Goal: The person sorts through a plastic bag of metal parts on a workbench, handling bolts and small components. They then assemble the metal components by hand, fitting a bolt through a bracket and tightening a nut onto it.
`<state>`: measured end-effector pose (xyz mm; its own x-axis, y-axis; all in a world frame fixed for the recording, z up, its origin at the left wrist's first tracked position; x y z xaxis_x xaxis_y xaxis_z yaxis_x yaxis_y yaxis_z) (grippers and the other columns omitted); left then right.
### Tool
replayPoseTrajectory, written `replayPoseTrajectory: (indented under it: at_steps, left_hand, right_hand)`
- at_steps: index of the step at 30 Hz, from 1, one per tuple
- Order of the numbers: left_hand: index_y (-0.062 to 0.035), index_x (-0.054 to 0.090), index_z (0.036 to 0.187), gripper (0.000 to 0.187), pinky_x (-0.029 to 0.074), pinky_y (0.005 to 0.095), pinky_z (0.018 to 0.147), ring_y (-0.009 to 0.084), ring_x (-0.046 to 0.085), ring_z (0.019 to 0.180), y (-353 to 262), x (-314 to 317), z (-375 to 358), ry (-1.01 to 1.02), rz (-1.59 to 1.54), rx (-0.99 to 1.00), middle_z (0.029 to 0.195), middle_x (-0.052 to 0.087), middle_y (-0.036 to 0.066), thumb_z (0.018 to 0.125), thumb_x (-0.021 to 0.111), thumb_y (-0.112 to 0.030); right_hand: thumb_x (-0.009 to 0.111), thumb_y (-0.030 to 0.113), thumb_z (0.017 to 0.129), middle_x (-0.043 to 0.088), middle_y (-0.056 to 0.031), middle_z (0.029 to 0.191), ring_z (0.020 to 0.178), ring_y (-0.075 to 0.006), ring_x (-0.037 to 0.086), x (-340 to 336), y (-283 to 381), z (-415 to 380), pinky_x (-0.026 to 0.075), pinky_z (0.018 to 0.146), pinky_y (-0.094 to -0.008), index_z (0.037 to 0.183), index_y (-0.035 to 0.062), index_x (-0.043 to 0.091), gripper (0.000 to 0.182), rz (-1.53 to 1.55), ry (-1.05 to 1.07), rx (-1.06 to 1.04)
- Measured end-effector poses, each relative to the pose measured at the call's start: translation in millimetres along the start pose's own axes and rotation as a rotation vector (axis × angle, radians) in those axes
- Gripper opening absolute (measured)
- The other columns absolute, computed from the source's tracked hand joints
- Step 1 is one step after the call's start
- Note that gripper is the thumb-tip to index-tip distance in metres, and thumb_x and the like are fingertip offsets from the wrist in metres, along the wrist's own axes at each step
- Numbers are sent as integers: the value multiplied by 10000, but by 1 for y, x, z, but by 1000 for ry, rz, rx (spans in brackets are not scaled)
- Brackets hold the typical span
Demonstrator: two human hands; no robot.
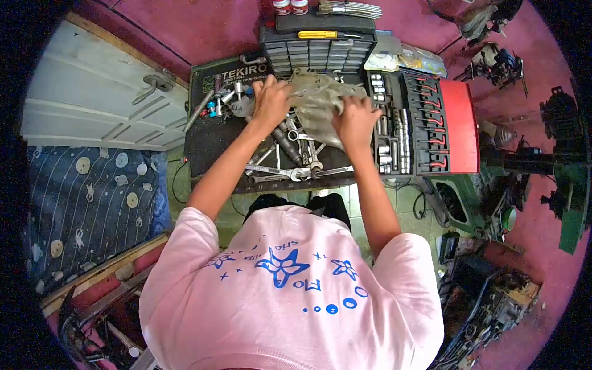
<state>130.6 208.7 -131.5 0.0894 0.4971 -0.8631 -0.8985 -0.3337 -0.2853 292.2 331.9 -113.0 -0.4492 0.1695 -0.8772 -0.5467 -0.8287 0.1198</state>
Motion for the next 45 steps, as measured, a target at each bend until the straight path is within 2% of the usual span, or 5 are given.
replayPoseTrajectory:
  at_steps: [11, 15, 29, 34, 45]
  left_hand:
    - [-96, 767, 1047, 255, 349, 439, 915, 233, 546, 1089, -4, 61, -68, 268, 35, 118, 1016, 695, 27, 795, 731, -79]
    - [-71, 747, 1016, 277, 374, 446, 947, 264, 528, 1135, -1, 81, -62, 224, 62, 180, 1034, 663, 55, 758, 677, 1]
    - [-75, 742, 1017, 184, 376, 430, 883, 242, 562, 1014, -9, 52, -36, 36, -26, 222, 990, 676, 38, 843, 733, -136]
    - [-72, 744, 959, 129, 342, 447, 895, 244, 569, 1026, -16, 39, -29, 274, -177, 126, 943, 696, 48, 868, 694, -149]
    - [-140, 800, 932, 122, 352, 410, 867, 195, 568, 1004, 5, 25, -92, 308, -228, 215, 899, 690, -15, 826, 741, -146]
  right_hand:
    - [808, 266, 725, 723, -32, 984, 1042, -270, 593, 32, 21, -78, 374, 888, -510, 983, 160, 754, 284, 132, 342, -17]
    - [711, 154, 736, 695, -47, 963, 1072, -294, 571, 68, 12, -98, 359, 893, -546, 967, 139, 732, 232, -39, 408, -116]
    - [759, 85, 748, 732, 13, 880, 942, -247, 577, 27, -15, -83, 345, 848, -453, 869, 177, 782, 153, 351, 179, 22]
    - [780, 132, 733, 691, 18, 826, 983, -245, 565, 19, -24, -88, 344, 852, -458, 888, 177, 782, 162, 173, 175, 15]
    - [762, 232, 774, 747, 16, 873, 932, -221, 565, 27, 42, -112, 355, 841, -464, 925, 172, 790, 165, 339, 276, -88]
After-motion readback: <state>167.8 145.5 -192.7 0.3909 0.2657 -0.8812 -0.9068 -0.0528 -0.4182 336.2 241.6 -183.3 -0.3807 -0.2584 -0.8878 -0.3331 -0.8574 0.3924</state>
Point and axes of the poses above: each hand's wrist, its own z-axis towards the middle knuckle, its own x-axis out of the palm, y = z × x, the point moved 8 cm from there along z, towards the middle knuckle
